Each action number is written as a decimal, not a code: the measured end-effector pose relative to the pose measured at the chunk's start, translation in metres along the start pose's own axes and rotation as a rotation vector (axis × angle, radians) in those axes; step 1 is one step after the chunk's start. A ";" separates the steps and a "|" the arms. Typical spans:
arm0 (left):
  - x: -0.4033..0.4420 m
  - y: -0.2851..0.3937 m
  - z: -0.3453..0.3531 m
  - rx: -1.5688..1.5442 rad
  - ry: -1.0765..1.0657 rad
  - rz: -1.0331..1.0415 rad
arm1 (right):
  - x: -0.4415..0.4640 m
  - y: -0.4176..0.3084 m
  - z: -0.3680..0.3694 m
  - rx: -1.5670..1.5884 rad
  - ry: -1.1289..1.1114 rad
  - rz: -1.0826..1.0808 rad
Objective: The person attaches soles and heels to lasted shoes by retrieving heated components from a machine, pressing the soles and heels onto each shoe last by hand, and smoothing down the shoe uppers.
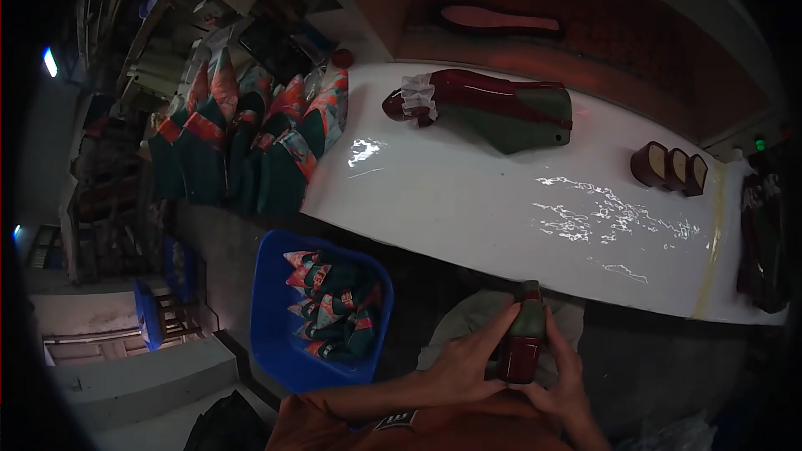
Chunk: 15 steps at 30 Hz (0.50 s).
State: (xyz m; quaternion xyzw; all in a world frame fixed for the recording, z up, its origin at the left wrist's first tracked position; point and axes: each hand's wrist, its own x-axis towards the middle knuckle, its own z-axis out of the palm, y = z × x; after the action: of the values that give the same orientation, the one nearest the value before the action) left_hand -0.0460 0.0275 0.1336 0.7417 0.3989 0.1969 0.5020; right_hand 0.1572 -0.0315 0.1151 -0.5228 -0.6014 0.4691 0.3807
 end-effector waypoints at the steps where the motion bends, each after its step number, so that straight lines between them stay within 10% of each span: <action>1: -0.001 0.000 0.000 0.007 0.003 0.015 | 0.000 0.001 0.002 -0.048 0.023 -0.046; 9: -0.006 0.000 0.006 0.058 -0.072 -0.050 | -0.006 -0.007 -0.006 0.075 0.007 0.002; 15: 0.001 -0.070 0.069 -0.806 -0.021 0.002 | -0.019 -0.001 0.008 0.044 0.178 -0.090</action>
State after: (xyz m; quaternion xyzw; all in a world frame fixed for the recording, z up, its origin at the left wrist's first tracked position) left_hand -0.0252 0.0005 0.0416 0.4879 0.2839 0.3301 0.7565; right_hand 0.1522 -0.0514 0.1145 -0.5265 -0.5776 0.4163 0.4647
